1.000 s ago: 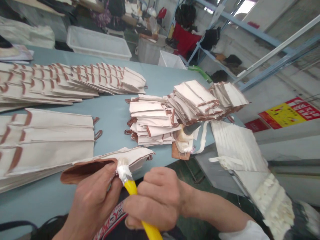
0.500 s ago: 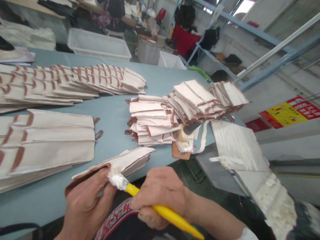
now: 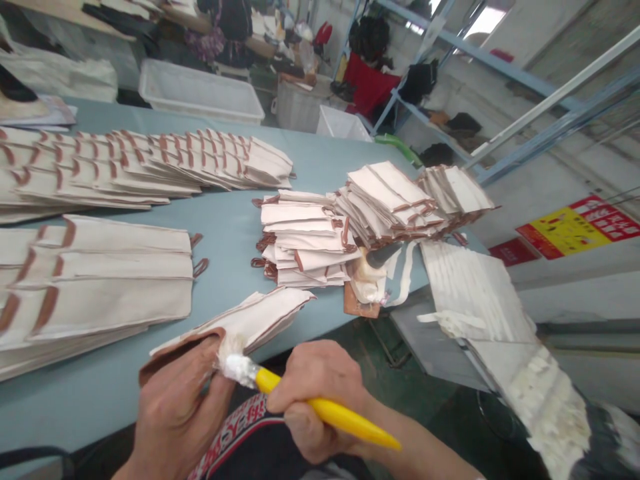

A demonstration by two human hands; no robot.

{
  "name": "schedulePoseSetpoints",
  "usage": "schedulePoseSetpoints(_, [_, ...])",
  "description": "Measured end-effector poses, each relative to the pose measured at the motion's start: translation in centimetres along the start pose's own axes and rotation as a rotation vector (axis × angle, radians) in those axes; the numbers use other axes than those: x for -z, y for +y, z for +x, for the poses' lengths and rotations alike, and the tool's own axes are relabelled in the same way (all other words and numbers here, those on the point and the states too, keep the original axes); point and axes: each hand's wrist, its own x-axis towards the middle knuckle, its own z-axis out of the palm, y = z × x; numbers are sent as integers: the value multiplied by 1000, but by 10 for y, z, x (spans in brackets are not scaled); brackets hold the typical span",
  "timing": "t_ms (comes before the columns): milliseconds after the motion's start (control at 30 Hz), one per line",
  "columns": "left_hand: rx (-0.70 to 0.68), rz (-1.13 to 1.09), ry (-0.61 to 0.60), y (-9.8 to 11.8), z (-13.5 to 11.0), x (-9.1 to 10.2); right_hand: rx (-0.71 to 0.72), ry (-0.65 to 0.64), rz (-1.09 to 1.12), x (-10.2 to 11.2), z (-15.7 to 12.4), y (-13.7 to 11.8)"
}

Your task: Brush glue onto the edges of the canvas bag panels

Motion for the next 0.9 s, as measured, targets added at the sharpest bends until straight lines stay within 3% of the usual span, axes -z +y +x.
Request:
schedulePoseSetpoints(133, [-6,30,-6,-2,-6,1,-104,115,35,-5,-2,-4])
schedulePoseSetpoints(300, [-60,25,-41,-6,-12,3,-108,92,33,-8,-4,-10])
schedulePoseSetpoints(533, [-63,48,29,-8,-18,-1,-103,124,35,-10,-16,-11])
schedulePoseSetpoints(767, [-117,36,-27,-8,-13,10,-388,70,239,1,-13,-12])
schedulePoseSetpoints(900, [-68,-78,-97,-4,-2,14,-417,200,290,14,3,-3])
